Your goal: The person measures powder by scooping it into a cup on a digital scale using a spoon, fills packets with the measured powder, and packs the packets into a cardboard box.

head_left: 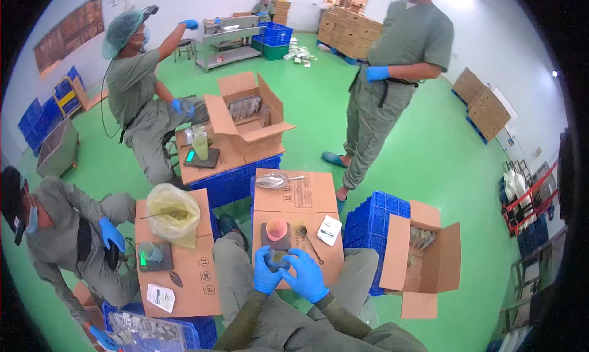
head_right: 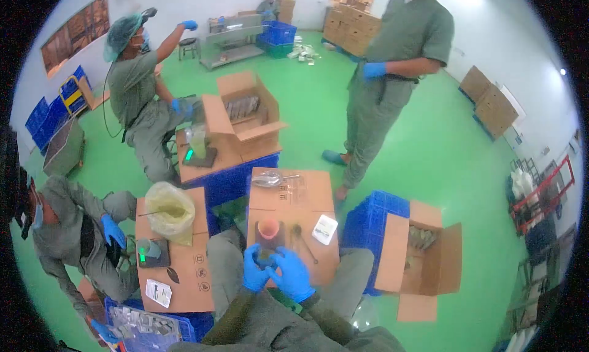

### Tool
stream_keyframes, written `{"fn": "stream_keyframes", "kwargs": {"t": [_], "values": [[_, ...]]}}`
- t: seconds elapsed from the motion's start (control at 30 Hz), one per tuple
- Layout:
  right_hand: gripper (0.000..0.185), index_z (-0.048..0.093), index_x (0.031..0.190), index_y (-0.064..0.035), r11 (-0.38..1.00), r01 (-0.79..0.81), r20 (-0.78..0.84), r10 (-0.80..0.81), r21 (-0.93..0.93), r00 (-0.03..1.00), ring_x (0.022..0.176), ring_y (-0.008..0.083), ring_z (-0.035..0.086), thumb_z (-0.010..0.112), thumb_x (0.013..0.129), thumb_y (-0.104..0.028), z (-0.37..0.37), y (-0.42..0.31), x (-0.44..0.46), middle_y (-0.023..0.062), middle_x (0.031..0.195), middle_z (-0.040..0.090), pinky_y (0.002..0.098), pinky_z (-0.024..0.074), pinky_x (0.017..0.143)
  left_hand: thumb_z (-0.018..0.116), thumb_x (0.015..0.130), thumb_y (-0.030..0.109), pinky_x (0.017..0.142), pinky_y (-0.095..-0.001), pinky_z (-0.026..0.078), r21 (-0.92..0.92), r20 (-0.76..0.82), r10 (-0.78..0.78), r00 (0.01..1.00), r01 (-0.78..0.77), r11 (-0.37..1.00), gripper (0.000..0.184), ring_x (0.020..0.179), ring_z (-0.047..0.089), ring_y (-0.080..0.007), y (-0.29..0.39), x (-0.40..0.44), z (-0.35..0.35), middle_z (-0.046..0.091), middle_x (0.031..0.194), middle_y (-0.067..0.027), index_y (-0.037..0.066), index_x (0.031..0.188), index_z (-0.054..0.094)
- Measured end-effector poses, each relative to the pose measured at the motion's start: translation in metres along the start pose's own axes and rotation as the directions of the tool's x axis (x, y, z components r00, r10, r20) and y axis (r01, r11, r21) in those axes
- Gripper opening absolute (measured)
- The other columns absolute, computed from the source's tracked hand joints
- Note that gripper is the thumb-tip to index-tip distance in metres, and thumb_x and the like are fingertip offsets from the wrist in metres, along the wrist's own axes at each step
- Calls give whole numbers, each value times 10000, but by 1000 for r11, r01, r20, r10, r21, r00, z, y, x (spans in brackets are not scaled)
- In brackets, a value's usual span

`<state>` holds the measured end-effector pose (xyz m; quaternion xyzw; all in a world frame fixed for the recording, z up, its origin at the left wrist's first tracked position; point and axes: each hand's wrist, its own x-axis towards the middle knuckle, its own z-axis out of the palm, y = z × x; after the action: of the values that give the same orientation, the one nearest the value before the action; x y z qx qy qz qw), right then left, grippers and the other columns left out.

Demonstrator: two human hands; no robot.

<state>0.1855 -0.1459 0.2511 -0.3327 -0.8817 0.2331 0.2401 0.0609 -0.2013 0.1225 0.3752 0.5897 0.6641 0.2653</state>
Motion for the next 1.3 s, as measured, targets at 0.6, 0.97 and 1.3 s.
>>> {"fn": "stream_keyframes", "kwargs": {"t": [0.6,0.97,1.3], "values": [[145,626,812,-112,993,-58,55,64,-100,996,747,360,631,633,873,-244,-97,63,-78,134,796,604,496,496,629,650,954,102,785,-307,503,252,610,-167,775,10,968,168,861,602,-115,14,-14,19,680,907,-24,-37,1048,663],[131,696,854,-128,834,-508,-420,392,-213,819,793,338,658,649,865,-251,-262,163,-195,116,831,655,454,521,672,638,986,119,775,-286,516,361,728,-285,624,4,932,149,851,619,-119,37,-46,83,680,924,-63,-8,1064,645],[181,700,719,-85,359,-816,-574,583,-453,575,721,365,691,632,844,-196,-260,417,-267,160,761,681,496,555,633,655,964,63,812,-285,524,480,672,-454,586,121,869,164,868,611,-105,-16,-69,54,685,964,-49,1,1115,640]]}}
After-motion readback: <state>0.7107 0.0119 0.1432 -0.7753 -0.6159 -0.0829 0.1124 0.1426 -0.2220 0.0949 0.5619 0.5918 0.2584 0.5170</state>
